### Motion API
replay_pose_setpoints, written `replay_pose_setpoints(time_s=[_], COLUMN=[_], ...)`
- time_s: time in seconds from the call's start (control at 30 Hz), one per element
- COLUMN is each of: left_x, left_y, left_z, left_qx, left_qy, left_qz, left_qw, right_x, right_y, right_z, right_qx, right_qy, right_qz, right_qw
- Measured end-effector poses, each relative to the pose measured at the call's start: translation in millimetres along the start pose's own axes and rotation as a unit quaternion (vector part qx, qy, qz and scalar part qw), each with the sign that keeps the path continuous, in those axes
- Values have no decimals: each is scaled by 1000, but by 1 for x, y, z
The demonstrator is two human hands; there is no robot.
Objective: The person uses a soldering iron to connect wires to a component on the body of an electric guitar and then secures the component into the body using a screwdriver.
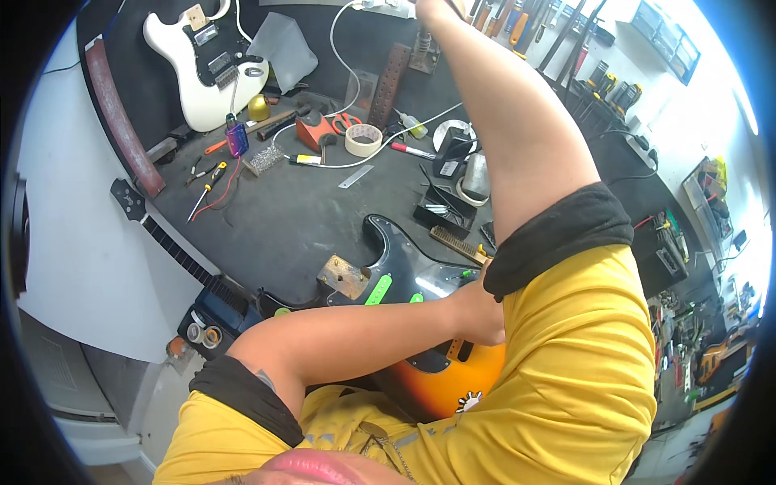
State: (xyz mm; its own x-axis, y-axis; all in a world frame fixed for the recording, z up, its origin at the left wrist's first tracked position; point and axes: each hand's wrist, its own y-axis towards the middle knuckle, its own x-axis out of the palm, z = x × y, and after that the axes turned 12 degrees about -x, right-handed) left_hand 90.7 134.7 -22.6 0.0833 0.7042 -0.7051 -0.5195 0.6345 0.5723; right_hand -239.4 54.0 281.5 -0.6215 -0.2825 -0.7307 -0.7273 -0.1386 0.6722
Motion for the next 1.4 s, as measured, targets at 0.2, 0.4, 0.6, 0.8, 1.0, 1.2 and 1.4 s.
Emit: replay_pose_setpoints(time_s=[0.2, 0.4, 0.6, 0.8, 1.0, 1.2, 1.4], left_x=[1, -3, -13, 5, -5, -11, -12], left_y=[1, 13, 20, 24, 23, 26, 30], left_z=[6, 22, 19, 11, 23, 20, 22], left_qx=[-9, 47, -28, -94, -132, -33, -46], left_qy=[-102, -65, -10, -90, -177, -53, -52], left_qz=[-133, 18, -2, 45, -88, -153, -182], left_qw=[986, 997, 1000, 991, 971, 986, 981], right_x=[17, 6, -144, -262, -238, -184, -182], right_y=[-10, -68, -228, -373, -506, -580, -580], right_z=[48, 27, 13, 118, 197, 187, 203], right_qx=[16, 89, -183, -201, 82, 60, 219], right_qy=[76, 80, 216, 213, 312, 212, 383], right_qz=[65, -4, -193, -101, 25, -101, -132], right_qw=[995, 993, 939, 951, 946, 970, 888])
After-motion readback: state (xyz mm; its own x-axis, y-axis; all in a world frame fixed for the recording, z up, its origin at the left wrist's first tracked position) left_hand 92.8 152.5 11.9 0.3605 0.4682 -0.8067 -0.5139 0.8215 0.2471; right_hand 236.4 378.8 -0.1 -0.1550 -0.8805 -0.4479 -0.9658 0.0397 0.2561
